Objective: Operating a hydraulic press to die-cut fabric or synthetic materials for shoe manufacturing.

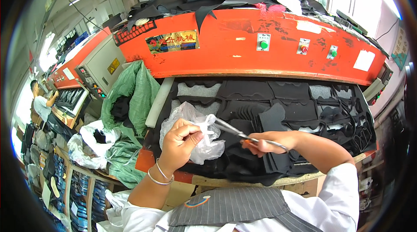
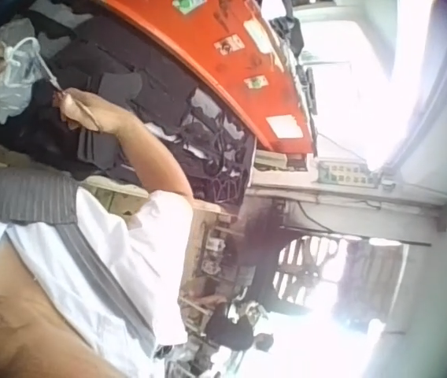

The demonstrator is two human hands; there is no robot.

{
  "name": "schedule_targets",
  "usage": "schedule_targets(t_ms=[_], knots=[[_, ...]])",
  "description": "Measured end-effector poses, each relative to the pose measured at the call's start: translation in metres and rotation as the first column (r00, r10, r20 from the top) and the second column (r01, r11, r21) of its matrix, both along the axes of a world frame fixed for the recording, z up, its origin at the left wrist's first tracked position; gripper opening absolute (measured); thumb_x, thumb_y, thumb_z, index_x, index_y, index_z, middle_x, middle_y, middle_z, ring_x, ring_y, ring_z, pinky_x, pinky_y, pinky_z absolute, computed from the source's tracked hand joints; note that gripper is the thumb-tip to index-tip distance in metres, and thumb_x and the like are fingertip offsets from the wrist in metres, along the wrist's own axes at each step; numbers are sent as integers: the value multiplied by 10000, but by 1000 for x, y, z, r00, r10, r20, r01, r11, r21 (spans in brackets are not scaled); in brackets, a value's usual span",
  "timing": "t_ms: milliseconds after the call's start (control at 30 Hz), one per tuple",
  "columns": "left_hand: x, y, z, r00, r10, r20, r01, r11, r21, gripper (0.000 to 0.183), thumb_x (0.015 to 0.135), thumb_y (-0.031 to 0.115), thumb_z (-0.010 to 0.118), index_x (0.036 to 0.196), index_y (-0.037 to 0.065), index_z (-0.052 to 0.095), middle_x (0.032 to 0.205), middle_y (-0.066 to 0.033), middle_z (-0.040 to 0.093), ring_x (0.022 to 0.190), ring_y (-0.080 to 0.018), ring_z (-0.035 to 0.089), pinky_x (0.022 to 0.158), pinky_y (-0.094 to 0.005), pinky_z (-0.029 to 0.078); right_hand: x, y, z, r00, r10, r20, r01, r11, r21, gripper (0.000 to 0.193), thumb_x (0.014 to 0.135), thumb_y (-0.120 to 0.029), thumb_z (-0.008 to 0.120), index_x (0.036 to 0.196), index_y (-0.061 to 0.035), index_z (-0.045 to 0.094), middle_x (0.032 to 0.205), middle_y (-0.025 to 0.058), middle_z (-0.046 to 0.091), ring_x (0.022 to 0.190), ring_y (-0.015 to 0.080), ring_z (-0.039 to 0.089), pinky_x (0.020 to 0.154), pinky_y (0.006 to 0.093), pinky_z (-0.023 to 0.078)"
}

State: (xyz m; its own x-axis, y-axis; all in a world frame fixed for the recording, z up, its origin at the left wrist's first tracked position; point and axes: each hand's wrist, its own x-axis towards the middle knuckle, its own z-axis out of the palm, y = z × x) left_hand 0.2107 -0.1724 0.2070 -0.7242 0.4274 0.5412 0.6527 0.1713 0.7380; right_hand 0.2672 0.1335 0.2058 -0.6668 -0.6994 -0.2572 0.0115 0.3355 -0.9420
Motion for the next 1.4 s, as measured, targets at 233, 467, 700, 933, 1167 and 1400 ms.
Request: schedule_targets(t_ms=[233,467,700,933,1167,1400], knots=[[10,-22,10,998,57,-4,-57,994,-88,84,831,73,701,851,-2,667,797,-44,561,636,-117,497,578,-247,402,-20,-60,20,987,-106,-125,101,994,-47,628,918,-619,435,961,-1,537,673,24,501,546,117,492,484,278,418],[-3,-49,15,893,103,437,-195,966,171,142,917,126,621,915,-16,624,756,15,571,676,-54,479,616,-210,391,-63,-101,14,795,-427,-431,309,896,-318,524,791,-473,740,946,-23,524,784,21,556,636,96,514,577,250,431],[-47,-79,67,972,191,136,-168,972,-162,139,928,136,585,896,13,641,705,-4,631,620,-61,530,594,-228,436,-129,-134,65,374,-365,-853,382,898,-218,239,680,-75,725,835,-36,548,773,127,607,715,319,617,659,383,489],[-41,-91,109,959,283,0,-279,944,-177,184,944,157,564,917,0,655,641,-8,607,619,-53,531,593,-225,420,-166,-123,114,-17,-394,-919,409,836,-366,273,720,-53,693,950,-22,550,806,99,619,690,244,600,658,337,480],[-44,-74,35,940,291,177,-282,956,-73,190,953,176,556,934,7,641,657,-8,608,620,-47,516,597,-220,415,-126,-96,58,576,-525,-626,500,833,-238,309,835,-255,690,954,-25,522,738,10,519,648,114,505,590,261,426],[-46,-58,0,939,221,263,-237,971,27,191,963,186,545,955,12,624,684,5,604,603,-27,470,570,-202,377,-22,-99,-30,997,-40,-58,21,956,-292,621,976,-565,300,1160,4,465,877,62,511,740,136,526,710,302,466]])
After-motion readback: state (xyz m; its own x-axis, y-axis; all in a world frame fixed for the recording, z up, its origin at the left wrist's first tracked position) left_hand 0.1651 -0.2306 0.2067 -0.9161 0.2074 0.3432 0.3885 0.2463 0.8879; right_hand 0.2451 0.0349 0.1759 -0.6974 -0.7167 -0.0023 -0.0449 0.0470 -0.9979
